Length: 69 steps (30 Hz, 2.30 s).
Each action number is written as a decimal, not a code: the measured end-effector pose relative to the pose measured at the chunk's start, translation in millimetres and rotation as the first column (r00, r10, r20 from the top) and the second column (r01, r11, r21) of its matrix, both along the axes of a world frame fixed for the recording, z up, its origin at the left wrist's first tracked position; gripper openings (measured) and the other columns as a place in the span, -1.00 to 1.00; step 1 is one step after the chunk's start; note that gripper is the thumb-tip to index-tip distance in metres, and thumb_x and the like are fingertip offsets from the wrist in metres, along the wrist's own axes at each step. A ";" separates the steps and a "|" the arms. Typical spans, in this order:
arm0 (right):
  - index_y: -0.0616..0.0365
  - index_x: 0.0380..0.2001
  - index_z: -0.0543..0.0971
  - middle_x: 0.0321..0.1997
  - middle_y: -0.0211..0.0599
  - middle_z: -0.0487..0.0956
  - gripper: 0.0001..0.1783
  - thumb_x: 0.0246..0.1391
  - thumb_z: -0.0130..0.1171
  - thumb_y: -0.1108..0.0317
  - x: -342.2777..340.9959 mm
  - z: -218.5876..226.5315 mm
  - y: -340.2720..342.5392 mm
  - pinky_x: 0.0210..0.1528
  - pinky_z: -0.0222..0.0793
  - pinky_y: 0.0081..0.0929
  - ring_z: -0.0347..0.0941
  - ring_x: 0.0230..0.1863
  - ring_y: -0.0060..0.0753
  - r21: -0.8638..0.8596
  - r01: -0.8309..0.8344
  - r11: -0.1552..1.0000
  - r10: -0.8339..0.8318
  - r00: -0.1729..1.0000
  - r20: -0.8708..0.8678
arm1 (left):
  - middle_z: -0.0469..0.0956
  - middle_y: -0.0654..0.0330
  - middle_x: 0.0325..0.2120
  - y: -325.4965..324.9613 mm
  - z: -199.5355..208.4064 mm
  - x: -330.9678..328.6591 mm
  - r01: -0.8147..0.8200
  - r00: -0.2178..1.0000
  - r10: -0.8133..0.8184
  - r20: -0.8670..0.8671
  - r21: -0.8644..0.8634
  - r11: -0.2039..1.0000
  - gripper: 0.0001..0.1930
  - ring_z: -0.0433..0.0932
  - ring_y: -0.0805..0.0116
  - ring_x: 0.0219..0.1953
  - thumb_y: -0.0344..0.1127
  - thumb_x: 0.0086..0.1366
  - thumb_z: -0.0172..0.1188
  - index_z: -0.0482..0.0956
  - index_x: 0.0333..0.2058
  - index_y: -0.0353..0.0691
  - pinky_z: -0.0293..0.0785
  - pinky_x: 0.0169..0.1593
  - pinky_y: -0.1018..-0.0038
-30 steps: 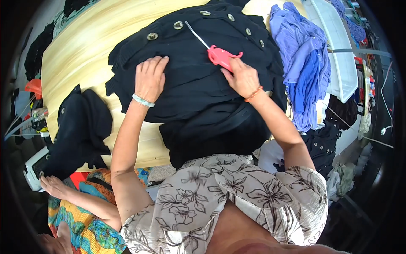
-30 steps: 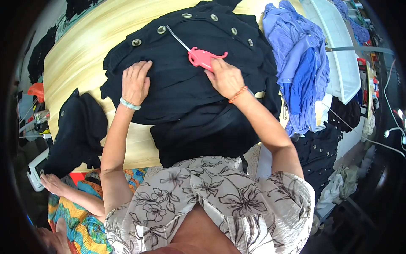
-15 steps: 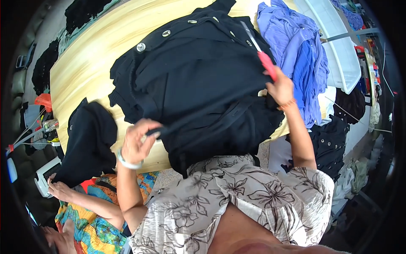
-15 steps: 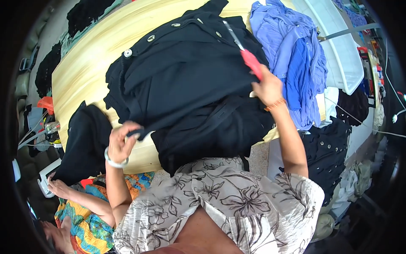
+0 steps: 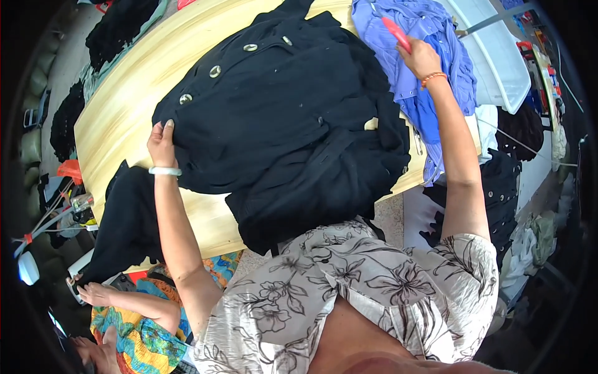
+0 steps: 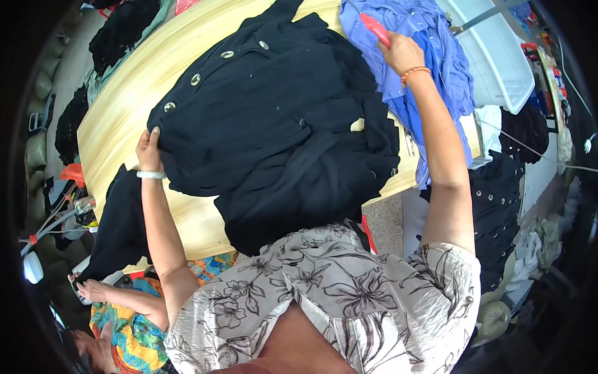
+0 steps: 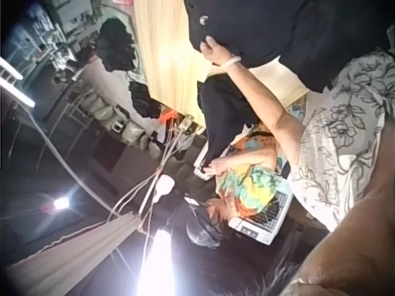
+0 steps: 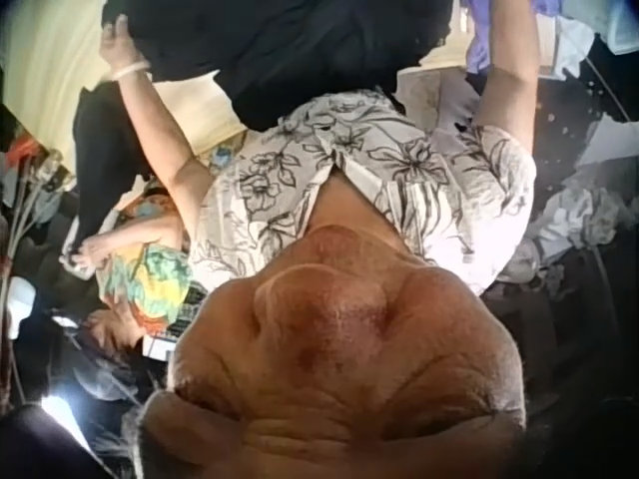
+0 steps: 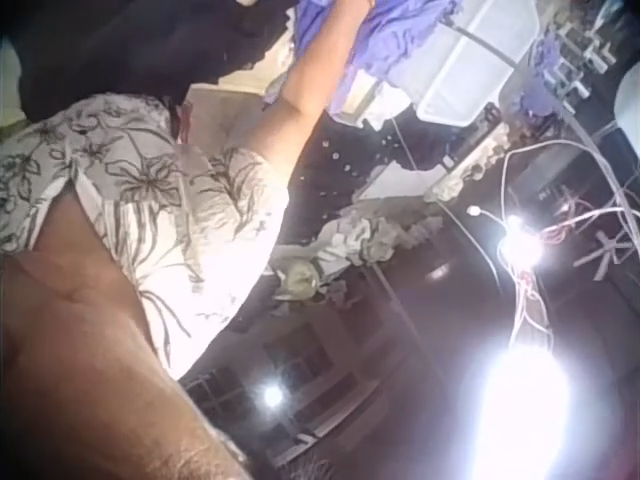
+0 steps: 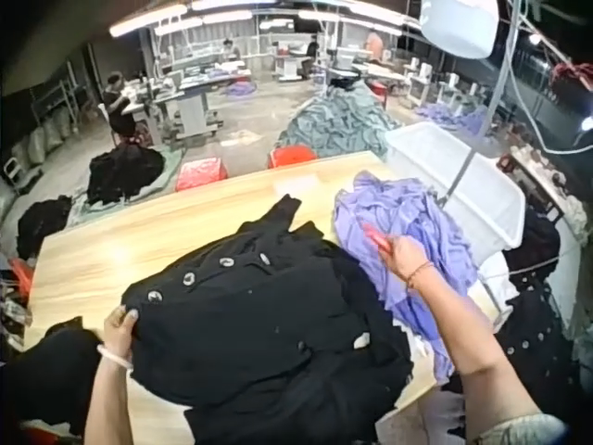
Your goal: Trimming loose threads from black garments using scissors on a work table.
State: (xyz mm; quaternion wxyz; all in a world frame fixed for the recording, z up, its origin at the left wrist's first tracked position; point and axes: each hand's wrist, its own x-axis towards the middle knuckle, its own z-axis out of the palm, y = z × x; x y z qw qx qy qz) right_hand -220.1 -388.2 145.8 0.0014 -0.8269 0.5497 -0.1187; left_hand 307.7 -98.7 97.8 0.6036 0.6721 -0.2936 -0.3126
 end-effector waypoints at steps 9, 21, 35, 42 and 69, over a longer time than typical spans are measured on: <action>0.16 -0.19 0.37 -0.18 0.05 0.43 -0.70 0.14 0.14 0.22 -45.3 -41.0 85.6 -0.30 0.42 0.02 0.50 -0.31 0.20 0.073 0.082 0.994 -0.087 0.993 0.076 | 0.48 0.02 -0.05 -79.4 46.1 -222.9 0.519 0.353 -0.334 0.874 0.114 0.847 -0.57 0.42 -0.02 0.06 -0.40 0.00 0.30 0.51 -0.08 -0.22 0.31 0.15 0.11; 0.20 -0.15 0.36 -0.43 0.16 0.55 -0.67 0.10 0.18 0.28 -34.6 -24.4 86.2 -0.23 0.38 0.02 0.50 -0.32 0.27 0.416 -0.189 0.890 0.117 0.974 0.193 | 0.20 0.03 0.28 -200.3 -59.1 -288.2 0.402 -0.102 -0.488 0.867 0.484 0.777 -0.40 0.10 0.08 0.35 -0.01 0.30 0.06 0.25 0.25 -0.12 -0.15 0.40 0.15; 0.20 -0.13 0.34 -0.50 0.00 0.57 -0.64 0.09 0.18 0.27 93.4 32.7 126.8 -0.34 0.44 -0.11 0.55 -0.39 0.08 0.421 -0.510 0.750 0.474 0.858 0.197 | 0.31 -0.02 0.20 -171.7 -45.2 -259.4 0.422 0.029 -0.404 0.914 0.355 0.834 -0.30 0.20 0.06 0.30 -0.07 0.09 0.28 0.33 0.18 -0.24 -0.03 0.38 0.18; 0.15 -0.15 0.36 -0.52 -0.04 0.56 -0.68 0.11 0.17 0.26 110.2 45.4 136.8 -0.34 0.41 -0.07 0.54 -0.40 0.09 0.457 -0.506 0.732 0.453 0.861 0.229 | 0.22 0.03 0.27 -81.6 -1.2 -170.3 0.096 0.081 -0.396 0.915 0.388 0.917 -0.17 0.13 0.03 0.33 0.06 0.07 0.30 0.26 0.23 -0.26 -0.05 0.35 0.00; 0.09 -0.03 0.37 -0.44 0.06 0.58 -0.66 0.15 0.11 0.29 45.5 35.6 148.6 -0.26 0.42 -0.02 0.54 -0.30 0.17 0.367 -0.073 0.927 0.051 0.996 0.071 | 0.30 0.10 0.23 -156.7 -19.9 -233.7 0.445 -0.034 -0.423 0.905 0.393 0.805 -0.40 0.16 0.07 0.32 0.02 0.24 0.14 0.36 0.18 -0.16 -0.07 0.38 0.14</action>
